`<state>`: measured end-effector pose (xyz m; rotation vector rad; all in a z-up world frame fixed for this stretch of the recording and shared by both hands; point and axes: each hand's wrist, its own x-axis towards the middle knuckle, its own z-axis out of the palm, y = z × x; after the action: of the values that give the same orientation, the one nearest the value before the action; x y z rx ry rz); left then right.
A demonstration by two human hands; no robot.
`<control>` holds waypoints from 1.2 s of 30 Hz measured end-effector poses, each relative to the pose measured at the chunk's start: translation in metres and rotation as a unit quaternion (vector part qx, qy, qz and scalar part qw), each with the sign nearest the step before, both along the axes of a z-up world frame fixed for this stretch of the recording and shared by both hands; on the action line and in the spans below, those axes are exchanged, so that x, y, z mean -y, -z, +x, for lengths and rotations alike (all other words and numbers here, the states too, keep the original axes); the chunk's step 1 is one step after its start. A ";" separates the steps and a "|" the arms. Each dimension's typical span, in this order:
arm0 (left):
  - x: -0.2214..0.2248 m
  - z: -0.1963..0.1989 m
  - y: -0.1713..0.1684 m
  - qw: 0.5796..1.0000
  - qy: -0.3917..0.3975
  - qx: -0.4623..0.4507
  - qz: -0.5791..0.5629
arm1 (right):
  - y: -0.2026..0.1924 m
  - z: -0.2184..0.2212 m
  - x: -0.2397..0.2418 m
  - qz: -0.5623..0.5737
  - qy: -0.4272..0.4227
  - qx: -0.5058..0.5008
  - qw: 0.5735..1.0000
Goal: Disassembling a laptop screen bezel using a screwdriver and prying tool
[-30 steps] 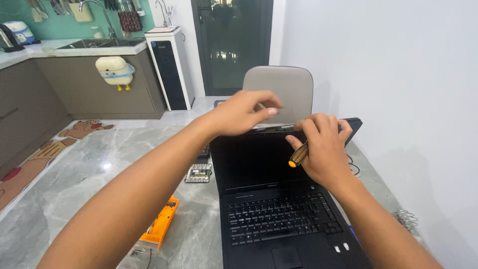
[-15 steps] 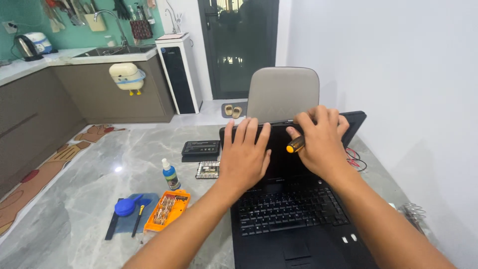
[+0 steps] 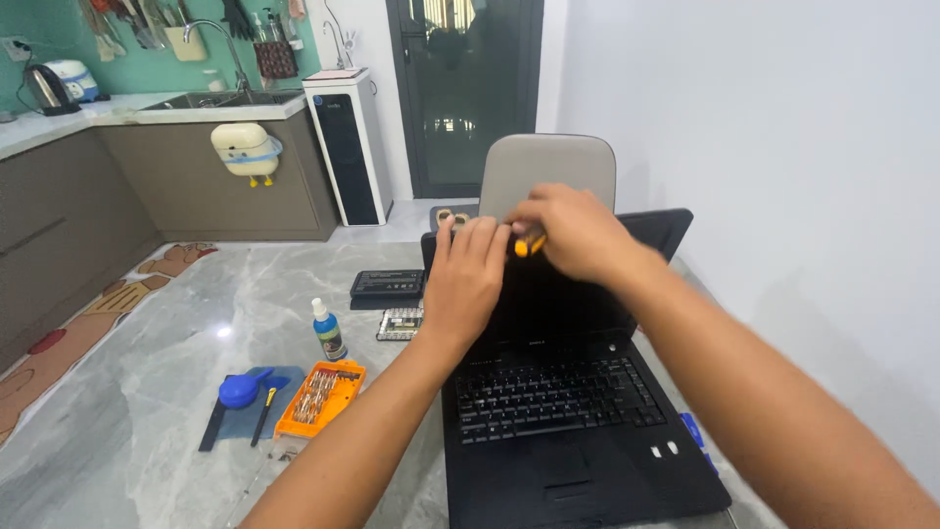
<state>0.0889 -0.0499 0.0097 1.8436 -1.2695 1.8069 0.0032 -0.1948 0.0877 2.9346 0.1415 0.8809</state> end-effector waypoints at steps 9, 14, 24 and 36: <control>0.007 0.006 -0.002 0.999 0.020 0.004 -0.036 | -0.037 0.016 0.014 0.211 -0.044 -0.208 0.954; 0.002 -0.003 -0.009 0.997 0.009 0.036 -0.067 | -0.044 0.030 0.015 0.155 0.028 -0.256 0.954; -0.007 -0.010 -0.025 0.996 -0.035 0.044 -0.070 | -0.027 0.025 0.010 0.155 0.041 -0.194 0.968; -0.051 0.018 -0.025 0.991 -0.115 -0.047 0.040 | -0.021 0.040 0.016 0.208 0.046 -0.198 0.957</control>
<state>0.1069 0.0016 0.0343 2.1702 -1.1508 1.7773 0.0429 -0.2107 0.1087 3.4400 -0.1839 0.3280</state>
